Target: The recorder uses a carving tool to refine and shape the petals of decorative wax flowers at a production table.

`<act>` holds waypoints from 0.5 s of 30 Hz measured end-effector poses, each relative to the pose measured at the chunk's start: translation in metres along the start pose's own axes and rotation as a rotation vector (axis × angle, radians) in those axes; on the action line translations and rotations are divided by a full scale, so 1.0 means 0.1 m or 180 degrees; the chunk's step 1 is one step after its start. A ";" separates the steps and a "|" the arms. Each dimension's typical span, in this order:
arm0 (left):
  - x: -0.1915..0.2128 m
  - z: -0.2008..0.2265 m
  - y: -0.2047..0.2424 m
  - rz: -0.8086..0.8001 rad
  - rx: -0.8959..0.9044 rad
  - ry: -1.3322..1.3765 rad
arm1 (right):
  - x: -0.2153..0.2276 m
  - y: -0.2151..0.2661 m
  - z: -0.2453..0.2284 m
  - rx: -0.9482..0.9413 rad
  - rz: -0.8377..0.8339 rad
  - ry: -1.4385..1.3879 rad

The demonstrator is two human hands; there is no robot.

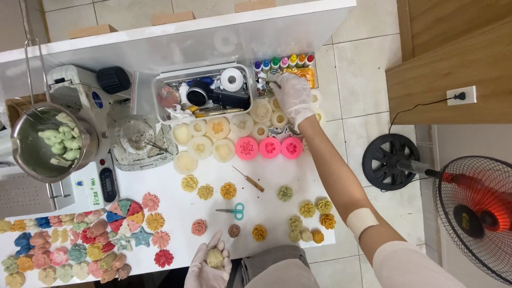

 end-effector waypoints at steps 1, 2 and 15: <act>0.00 -0.01 -0.03 0.0010 -0.0004 0.0008 | -0.07 -0.07 0.04 0.0005 -0.0010 -0.0006; -0.01 -0.01 -0.06 -0.0260 -0.0087 0.0031 | -0.15 -0.13 0.07 0.0147 -0.0076 0.0200; -0.07 0.03 -0.13 0.0086 -0.0260 -0.0172 | -0.52 -0.28 0.17 0.0249 -0.0093 0.0288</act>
Point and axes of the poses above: each hand's wrist, its own y-axis away from the middle knuckle, its own x-axis out of the back of the hand, z = x × y, the point moved 1 cm from there along -y, towards the middle knuckle, and after that the axes turned 1 degree about y, right-handed, at the moved point
